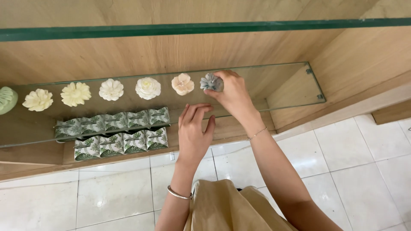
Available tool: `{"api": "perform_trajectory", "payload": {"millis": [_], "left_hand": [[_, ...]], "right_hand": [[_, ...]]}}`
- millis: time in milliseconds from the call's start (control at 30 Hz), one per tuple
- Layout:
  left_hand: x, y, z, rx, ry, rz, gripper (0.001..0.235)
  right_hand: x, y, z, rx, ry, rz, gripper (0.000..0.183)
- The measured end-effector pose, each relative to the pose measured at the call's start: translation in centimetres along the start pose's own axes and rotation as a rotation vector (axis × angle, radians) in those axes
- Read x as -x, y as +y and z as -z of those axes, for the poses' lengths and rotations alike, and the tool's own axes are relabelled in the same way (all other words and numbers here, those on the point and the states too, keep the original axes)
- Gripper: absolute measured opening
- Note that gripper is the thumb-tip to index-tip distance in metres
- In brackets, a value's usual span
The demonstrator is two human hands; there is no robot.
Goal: Picking up decorative candles from a work table and placing them on a display shelf.
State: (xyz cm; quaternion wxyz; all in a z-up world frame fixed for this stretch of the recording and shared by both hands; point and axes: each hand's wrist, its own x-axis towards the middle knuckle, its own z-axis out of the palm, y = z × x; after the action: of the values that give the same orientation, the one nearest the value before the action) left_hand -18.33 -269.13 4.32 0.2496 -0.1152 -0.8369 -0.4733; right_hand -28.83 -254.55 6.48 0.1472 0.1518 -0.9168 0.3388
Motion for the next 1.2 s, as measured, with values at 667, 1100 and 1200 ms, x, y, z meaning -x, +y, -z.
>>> {"api": "perform_trajectory", "payload": {"millis": [667,1100,1200], "left_hand": [[0.5,0.6,0.2,-0.218,-0.058,-0.173,0.043],[5.3,11.0,-12.6,0.511,-0.561,0.011,0.036],[6.5,14.1,-16.6,0.540,-0.772,0.084,0.032]], "right_hand": [[3.4,-1.9,3.3,-0.131,0.099,0.077,0.062],[22.8,5.2,13.1,-0.221,0.529,-0.521,0.036],[25.5,5.9,17.1,-0.208,0.503,-0.668,0.037]]}}
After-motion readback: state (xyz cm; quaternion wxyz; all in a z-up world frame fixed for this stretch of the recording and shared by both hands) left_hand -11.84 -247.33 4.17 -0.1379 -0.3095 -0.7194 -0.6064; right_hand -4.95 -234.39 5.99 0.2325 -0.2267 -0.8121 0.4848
